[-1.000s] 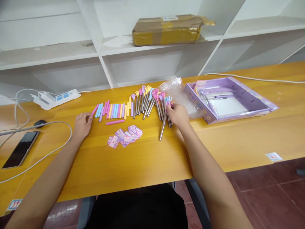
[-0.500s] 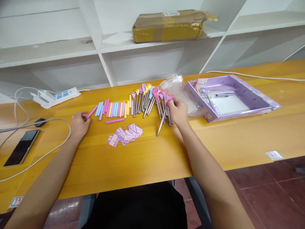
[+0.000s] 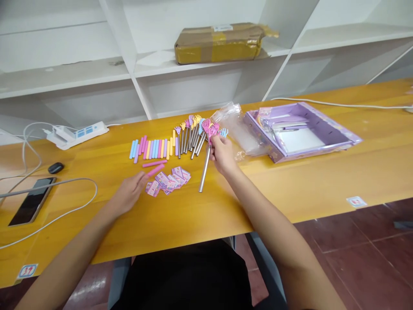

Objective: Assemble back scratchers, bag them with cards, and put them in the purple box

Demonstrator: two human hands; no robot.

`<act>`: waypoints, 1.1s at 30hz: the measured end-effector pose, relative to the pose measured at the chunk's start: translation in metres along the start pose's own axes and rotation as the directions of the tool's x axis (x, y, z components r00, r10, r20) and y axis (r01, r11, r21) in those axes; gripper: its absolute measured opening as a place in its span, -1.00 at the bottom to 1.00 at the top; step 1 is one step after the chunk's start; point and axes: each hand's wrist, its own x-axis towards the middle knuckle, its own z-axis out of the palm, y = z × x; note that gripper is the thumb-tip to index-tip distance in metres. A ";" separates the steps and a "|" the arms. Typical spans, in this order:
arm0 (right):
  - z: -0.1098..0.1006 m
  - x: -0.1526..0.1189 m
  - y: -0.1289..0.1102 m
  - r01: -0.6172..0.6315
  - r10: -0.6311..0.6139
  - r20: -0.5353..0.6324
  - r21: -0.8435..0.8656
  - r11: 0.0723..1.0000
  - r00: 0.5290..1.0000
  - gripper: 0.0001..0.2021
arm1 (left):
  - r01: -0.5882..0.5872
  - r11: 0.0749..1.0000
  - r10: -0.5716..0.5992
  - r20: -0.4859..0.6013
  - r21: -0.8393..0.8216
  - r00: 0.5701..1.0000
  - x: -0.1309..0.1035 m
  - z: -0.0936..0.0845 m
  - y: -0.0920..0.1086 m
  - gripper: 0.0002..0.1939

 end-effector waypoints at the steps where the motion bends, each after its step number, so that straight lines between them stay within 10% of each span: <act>1: 0.003 -0.001 0.006 -0.055 0.054 0.013 0.075 0.996 0.998 -0.62 | -0.043 0.999 0.043 0.023 -0.019 0.999 0.002 0.006 0.001 -0.58; 6: 0.003 -0.008 0.032 -0.197 0.171 0.134 0.213 0.957 0.976 -0.71 | -0.107 0.987 0.124 0.152 -0.117 0.981 -0.006 0.019 -0.017 -0.53; 15: 0.000 -0.012 0.038 -0.096 0.069 0.128 0.214 0.972 0.989 -0.72 | -0.108 0.955 0.160 0.175 -0.278 0.971 -0.007 0.020 -0.023 -0.49; 33: -0.002 -0.015 0.039 -0.048 0.029 0.099 0.201 0.978 0.995 -0.65 | -0.111 0.982 0.148 0.258 -0.155 0.955 -0.001 0.010 -0.023 -0.52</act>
